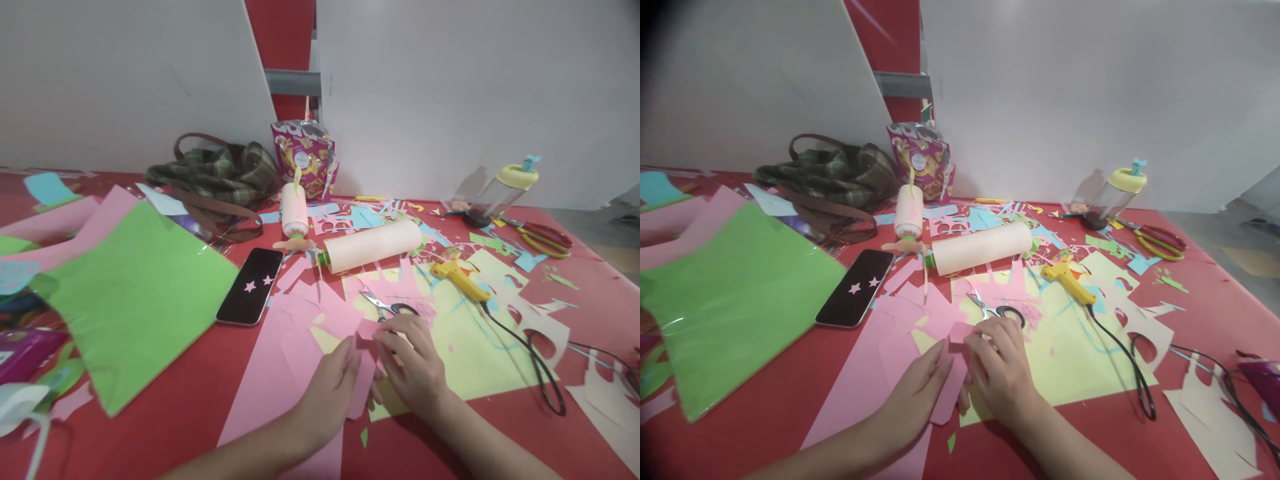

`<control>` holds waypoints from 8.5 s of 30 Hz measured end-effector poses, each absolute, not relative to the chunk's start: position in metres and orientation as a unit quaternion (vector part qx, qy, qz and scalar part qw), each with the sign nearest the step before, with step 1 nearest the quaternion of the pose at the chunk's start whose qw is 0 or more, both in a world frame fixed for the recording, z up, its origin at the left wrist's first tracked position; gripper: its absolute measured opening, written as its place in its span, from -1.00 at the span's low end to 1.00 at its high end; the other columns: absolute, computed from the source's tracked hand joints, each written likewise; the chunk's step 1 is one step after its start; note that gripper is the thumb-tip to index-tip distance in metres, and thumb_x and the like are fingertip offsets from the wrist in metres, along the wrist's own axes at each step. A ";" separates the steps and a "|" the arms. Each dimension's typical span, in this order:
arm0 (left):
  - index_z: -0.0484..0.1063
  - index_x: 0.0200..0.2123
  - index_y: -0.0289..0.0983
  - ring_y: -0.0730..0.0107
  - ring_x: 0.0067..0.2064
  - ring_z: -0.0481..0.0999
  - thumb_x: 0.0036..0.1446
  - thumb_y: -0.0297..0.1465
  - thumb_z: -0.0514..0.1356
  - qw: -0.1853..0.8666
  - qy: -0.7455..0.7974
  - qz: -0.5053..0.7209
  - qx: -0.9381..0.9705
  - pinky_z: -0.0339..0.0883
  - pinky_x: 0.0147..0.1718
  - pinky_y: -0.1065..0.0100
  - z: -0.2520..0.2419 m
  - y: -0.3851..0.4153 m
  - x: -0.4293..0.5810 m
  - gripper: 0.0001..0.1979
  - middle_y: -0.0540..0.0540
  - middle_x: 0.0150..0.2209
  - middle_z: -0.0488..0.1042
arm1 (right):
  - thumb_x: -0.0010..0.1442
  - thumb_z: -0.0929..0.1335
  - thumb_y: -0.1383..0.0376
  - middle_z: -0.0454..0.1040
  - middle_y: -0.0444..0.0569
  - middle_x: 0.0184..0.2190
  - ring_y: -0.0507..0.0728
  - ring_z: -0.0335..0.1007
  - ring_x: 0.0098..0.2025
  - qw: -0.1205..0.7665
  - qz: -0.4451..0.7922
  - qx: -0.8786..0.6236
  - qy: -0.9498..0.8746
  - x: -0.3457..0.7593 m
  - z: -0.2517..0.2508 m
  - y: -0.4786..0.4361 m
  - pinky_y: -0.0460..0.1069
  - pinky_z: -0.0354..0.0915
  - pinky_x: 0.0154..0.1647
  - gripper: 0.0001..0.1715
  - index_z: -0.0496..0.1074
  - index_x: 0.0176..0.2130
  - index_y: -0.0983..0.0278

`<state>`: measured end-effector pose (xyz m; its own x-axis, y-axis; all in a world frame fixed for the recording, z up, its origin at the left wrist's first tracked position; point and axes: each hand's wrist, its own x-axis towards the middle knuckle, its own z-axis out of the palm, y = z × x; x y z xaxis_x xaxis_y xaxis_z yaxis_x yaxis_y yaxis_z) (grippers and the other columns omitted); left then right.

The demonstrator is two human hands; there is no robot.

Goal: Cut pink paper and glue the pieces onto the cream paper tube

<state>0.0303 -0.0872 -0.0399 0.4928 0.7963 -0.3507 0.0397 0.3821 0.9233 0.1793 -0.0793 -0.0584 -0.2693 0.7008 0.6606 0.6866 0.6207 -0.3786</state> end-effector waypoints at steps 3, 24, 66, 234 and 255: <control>0.14 -0.40 -0.28 0.40 -0.53 0.38 0.14 -0.19 -0.14 0.724 0.431 0.265 0.469 0.25 -0.48 0.36 -0.042 -0.088 0.031 -0.72 -0.03 -0.59 0.36 | -0.01 0.27 0.50 0.38 0.01 -0.37 0.15 0.26 -0.31 0.411 -0.004 -0.423 -0.808 0.179 -0.059 -0.080 0.11 0.22 -0.31 -0.73 0.35 -0.27 0.24; 0.13 -0.36 -0.29 0.42 -0.55 0.38 0.13 -0.17 -0.12 0.726 0.435 0.269 0.460 0.24 -0.52 0.38 -0.043 -0.088 0.031 -0.71 -0.01 -0.60 0.35 | 0.01 0.30 0.45 0.37 -0.04 -0.48 0.12 0.27 -0.37 0.460 0.135 -0.463 -0.745 0.173 -0.053 -0.080 0.09 0.25 -0.33 -0.90 0.37 -0.41 0.27; 0.23 -0.23 -0.31 0.38 -0.34 0.39 0.10 -0.29 -0.01 0.671 0.424 0.284 0.538 0.28 -0.36 0.38 -0.040 -0.086 0.023 -0.77 -0.10 -0.34 0.40 | -0.01 0.32 0.27 0.41 -0.08 -0.58 0.02 0.26 -0.57 0.363 0.388 -0.584 -0.614 0.172 -0.046 -0.081 -0.10 0.19 -0.58 -0.87 0.43 -0.49 0.29; 0.34 -0.60 -0.31 0.51 -0.59 0.23 0.06 -0.34 0.01 0.468 0.483 0.289 0.682 0.05 -0.60 0.50 -0.041 -0.068 0.014 -0.73 0.02 -0.65 0.31 | -0.04 0.19 0.46 0.37 -0.15 -0.63 -0.01 0.31 -0.60 0.337 0.447 -0.571 -0.600 0.173 -0.047 -0.081 -0.14 0.23 -0.60 -0.81 0.33 -0.43 0.30; 0.31 -0.47 -0.30 0.45 -0.49 0.35 0.09 -0.32 0.00 0.400 0.502 0.318 0.698 0.20 -0.53 0.47 -0.043 -0.079 0.013 -0.79 -0.04 -0.52 0.39 | 0.06 0.25 0.35 0.34 -0.07 -0.46 0.04 0.25 -0.43 0.426 0.326 -0.531 -0.656 0.169 -0.052 -0.088 -0.06 0.22 -0.43 -0.90 0.29 -0.32 0.27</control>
<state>0.0130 -0.0788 -0.0430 0.2941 0.9549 0.0417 0.4459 -0.1757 0.8777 0.1687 -0.0879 -0.0521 -0.0726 0.9745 0.2125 0.4193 0.2232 -0.8800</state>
